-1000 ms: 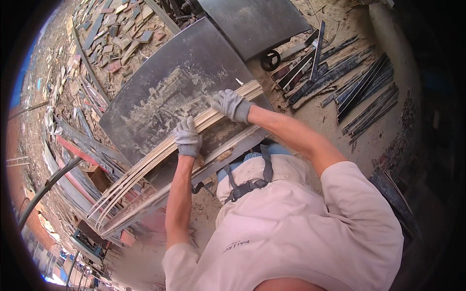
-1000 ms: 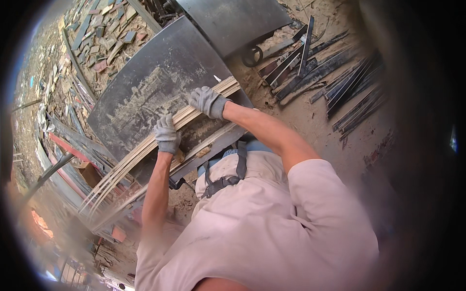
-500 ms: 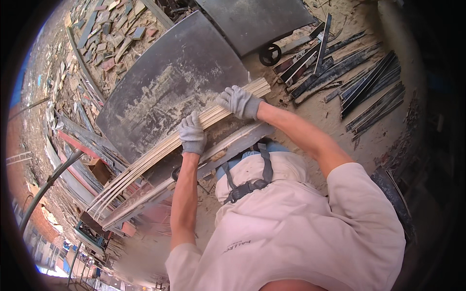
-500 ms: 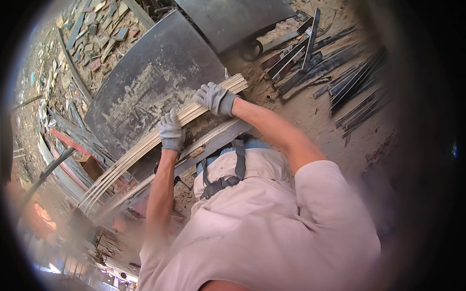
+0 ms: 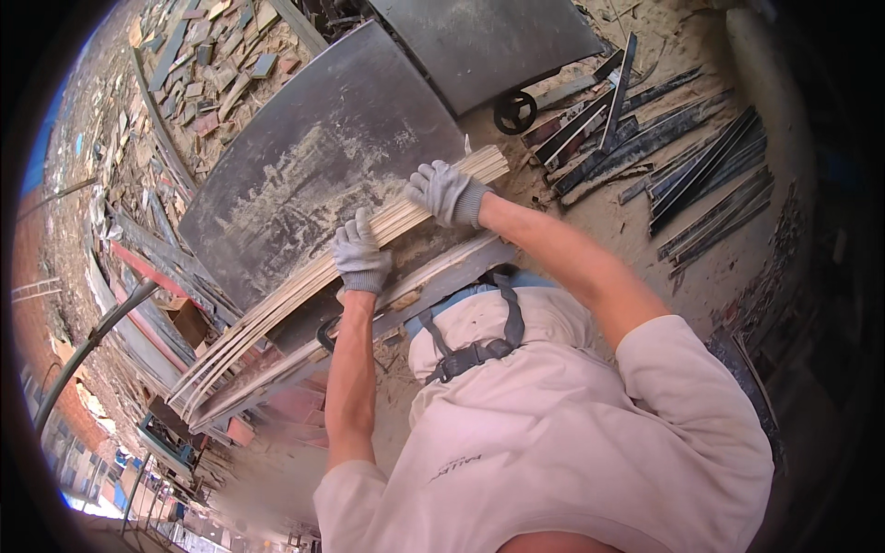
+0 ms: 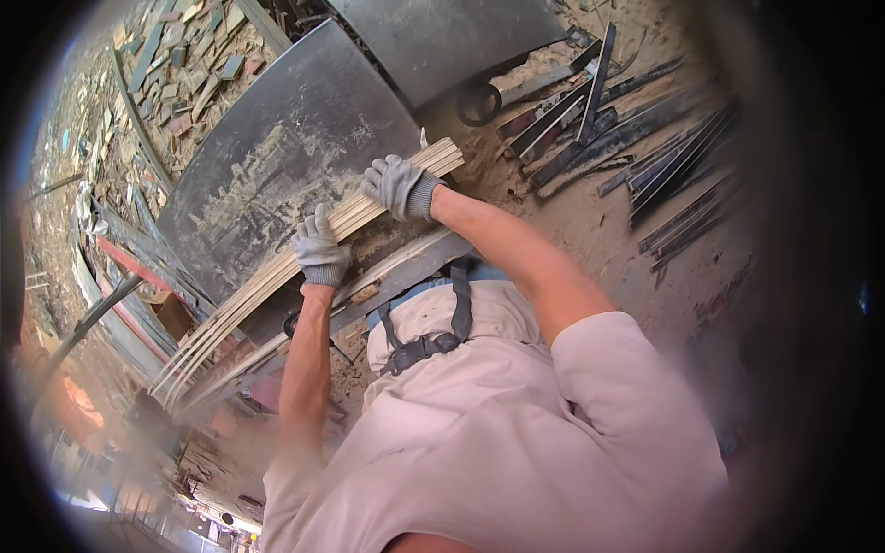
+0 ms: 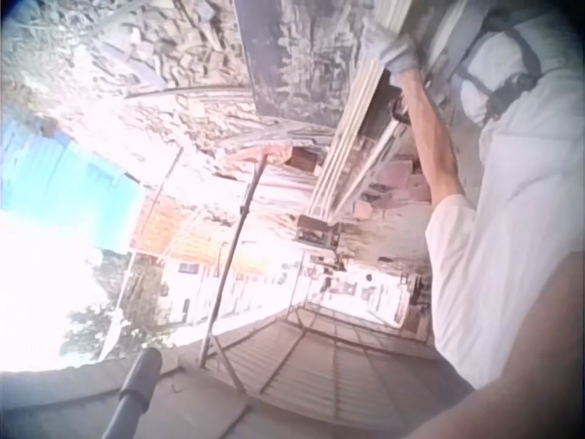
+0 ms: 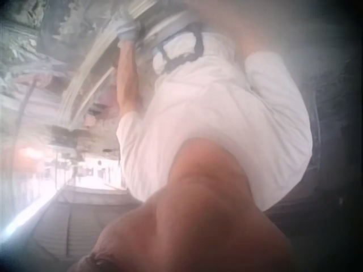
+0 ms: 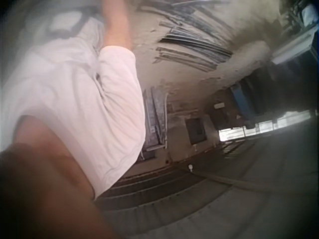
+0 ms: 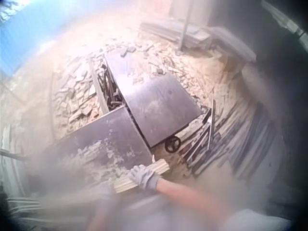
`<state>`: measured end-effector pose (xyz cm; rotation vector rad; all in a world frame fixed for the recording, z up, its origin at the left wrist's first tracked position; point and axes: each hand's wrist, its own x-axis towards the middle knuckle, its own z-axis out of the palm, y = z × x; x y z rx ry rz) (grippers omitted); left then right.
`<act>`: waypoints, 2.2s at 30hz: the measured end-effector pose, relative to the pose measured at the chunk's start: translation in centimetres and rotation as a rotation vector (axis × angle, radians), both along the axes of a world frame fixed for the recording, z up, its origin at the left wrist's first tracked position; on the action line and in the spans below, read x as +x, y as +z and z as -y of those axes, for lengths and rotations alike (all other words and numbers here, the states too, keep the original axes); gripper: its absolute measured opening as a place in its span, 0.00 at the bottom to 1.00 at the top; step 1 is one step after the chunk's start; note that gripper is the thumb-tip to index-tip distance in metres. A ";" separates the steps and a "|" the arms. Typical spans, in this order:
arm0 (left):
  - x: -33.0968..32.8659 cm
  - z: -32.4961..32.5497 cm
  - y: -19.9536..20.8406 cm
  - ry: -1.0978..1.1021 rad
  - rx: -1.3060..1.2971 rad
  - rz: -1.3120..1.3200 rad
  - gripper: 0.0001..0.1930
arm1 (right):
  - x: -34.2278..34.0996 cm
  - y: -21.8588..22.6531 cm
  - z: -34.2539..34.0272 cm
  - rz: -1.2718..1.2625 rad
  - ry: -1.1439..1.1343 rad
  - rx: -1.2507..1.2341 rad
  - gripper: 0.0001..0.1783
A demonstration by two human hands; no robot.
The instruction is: The person picks up long wooden strips from a pile and uses a table saw to cut them into shorter pieces. The person repeatedly positions each strip, cuts it, and collects the resulting pieces.
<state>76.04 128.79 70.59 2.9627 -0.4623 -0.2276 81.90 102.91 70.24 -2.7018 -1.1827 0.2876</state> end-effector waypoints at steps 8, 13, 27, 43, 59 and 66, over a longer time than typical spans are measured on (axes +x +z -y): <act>-0.9 0.0 -0.5 0.026 0.014 0.138 0.40 | -1.0 0.4 -0.8 0.131 -0.010 -0.044 0.19; -1.4 -0.2 -1.8 0.026 0.049 0.175 0.39 | -1.9 0.1 -1.0 0.167 -0.049 -0.059 0.18; -3.2 -0.4 -5.8 0.004 0.081 0.357 0.39 | -5.2 -2.6 -1.6 0.367 -0.056 -0.097 0.18; -3.1 -1.2 -11.2 -0.032 0.016 0.424 0.37 | -5.0 -7.2 -1.9 0.368 -0.006 -0.150 0.30; -3.3 -1.3 -13.1 -0.017 0.044 0.450 0.32 | -6.6 -8.0 -2.7 0.403 -0.084 -0.257 0.27; -3.4 -1.2 -13.5 -0.011 0.067 0.377 0.32 | -6.5 -9.8 -3.1 0.391 -0.146 -0.241 0.25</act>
